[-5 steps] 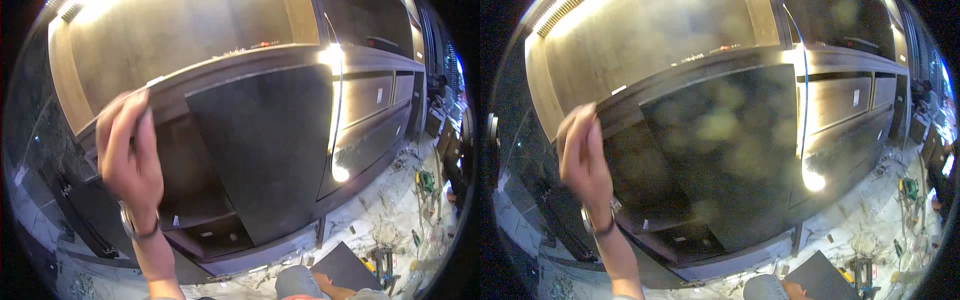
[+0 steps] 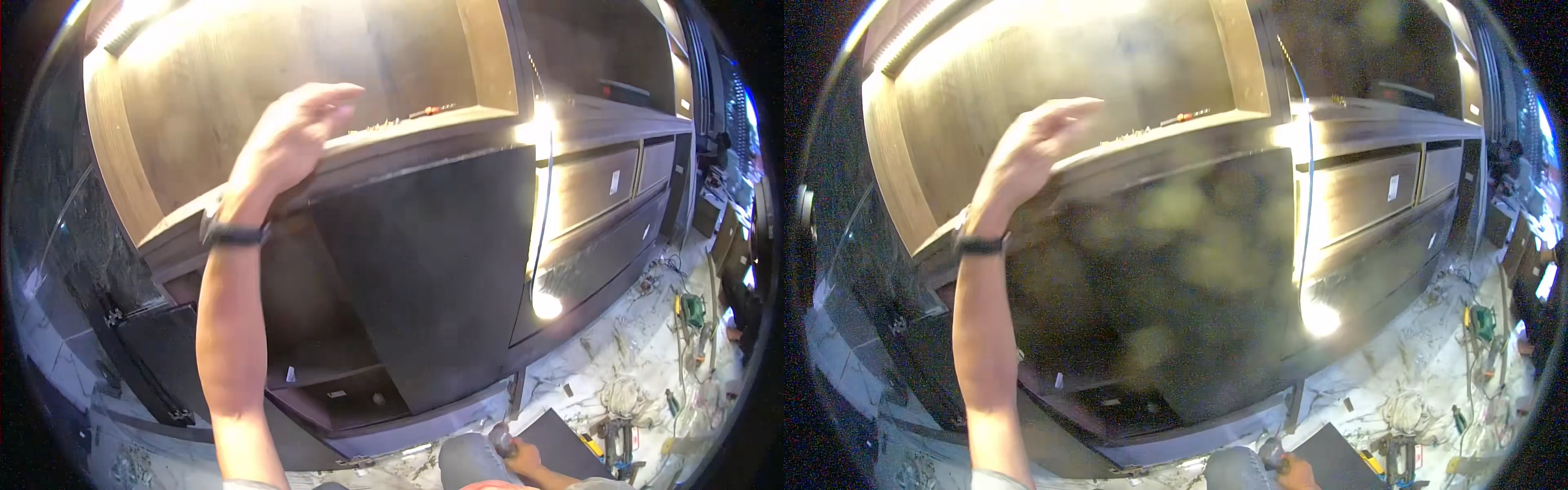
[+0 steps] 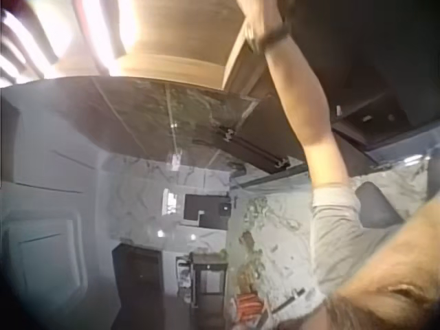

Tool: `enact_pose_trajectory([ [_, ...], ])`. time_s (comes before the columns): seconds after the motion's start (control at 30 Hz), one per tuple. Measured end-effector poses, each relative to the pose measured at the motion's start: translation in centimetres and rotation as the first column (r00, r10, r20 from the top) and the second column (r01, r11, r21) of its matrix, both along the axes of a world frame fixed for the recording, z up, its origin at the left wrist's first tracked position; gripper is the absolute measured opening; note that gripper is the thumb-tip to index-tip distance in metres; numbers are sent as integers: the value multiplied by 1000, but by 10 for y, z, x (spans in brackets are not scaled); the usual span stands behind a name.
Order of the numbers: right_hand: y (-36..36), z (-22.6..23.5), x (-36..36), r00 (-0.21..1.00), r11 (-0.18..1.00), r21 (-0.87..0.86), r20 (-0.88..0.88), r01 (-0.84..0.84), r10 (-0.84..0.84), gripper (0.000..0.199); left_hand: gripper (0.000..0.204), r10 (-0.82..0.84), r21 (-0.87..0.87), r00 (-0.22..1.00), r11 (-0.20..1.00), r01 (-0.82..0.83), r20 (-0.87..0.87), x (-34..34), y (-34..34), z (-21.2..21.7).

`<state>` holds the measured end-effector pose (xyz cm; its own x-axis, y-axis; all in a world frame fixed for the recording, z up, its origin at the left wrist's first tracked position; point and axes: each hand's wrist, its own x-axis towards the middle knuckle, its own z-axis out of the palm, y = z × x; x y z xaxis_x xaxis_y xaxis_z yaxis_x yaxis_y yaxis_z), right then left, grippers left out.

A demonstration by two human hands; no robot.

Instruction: The person installs cabinet doors by positioning the door panels onto the cabinet frame, fastening the hinges with screws using an electric screwdriver, and opening and closing the doors by hand.

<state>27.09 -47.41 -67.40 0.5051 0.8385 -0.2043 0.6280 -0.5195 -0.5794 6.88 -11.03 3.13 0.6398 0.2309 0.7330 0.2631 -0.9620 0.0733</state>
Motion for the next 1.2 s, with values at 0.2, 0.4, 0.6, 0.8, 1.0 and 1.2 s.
enact_pose_trajectory([
  [0.2, 0, 93, 15, 948, 869, 391, -222, 302, -229, 59, 31, 66, 62, 990, 996, -59, -122, 76, 46, -12],
  [0.4, 6, 129, 8, 929, 787, 510, -302, 346, -212, 53, 17, 161, -71, 969, 982, -177, -188, 72, 32, -5],
  [0.6, 33, 154, -38, 892, 709, 583, -425, 398, -151, 48, 13, 180, -88, 980, 978, -188, -88, 75, 38, -9],
  [0.8, 45, 187, -94, 919, 739, 603, -390, 300, -55, 44, 3, 126, 107, 959, 982, -157, 255, 69, 60, -18],
  [1.0, 25, 191, -110, 928, 798, 602, -275, -40, 253, 37, 22, -319, 143, 745, 945, 293, 586, -3, -56, -94],
  [1.2, 35, 191, -129, 942, 879, 439, -174, -188, 288, 33, 14, -34, -628, 875, 684, 372, 483, -130, -120, -354],
])
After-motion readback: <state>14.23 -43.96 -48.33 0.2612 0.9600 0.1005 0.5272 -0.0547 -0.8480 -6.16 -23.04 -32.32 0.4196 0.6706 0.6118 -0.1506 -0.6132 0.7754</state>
